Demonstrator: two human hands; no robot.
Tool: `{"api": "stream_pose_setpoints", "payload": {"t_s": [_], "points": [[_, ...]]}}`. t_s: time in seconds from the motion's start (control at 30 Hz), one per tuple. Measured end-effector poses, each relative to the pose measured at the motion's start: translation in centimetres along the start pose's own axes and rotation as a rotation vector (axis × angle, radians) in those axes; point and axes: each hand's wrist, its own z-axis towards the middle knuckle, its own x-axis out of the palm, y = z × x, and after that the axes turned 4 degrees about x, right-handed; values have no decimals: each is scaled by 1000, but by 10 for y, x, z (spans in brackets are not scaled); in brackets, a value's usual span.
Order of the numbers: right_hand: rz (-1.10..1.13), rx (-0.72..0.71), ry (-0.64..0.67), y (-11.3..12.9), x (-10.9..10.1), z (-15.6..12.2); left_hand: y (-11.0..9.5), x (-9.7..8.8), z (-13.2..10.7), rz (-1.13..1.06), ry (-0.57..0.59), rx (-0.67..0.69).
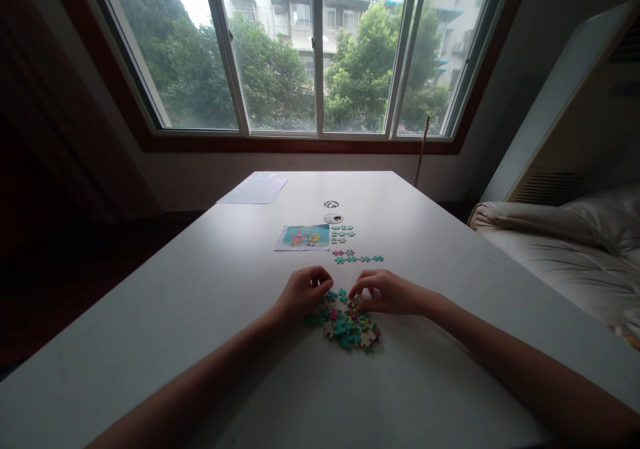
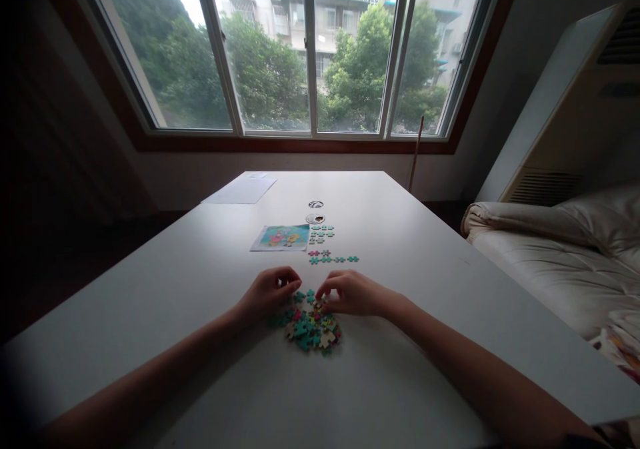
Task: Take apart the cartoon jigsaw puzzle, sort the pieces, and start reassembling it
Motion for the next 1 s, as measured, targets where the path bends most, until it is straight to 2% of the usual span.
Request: {"api": "stream_pose_setpoints", "payload": {"t_s": [0.27, 0.63, 0.87, 1.0], "points": [[-19, -31, -110, -7, 2, 0, -1, 0, 1, -15, 10, 1], [-54, -2, -71, -8, 5, -2, -2, 2, 2, -2, 40, 0], [3, 20, -80, -5, 6, -2, -10, 1, 0, 30, 133, 113], [37, 69, -148, -4, 9, -1, -13, 3, 0, 76, 147, 168]]}}
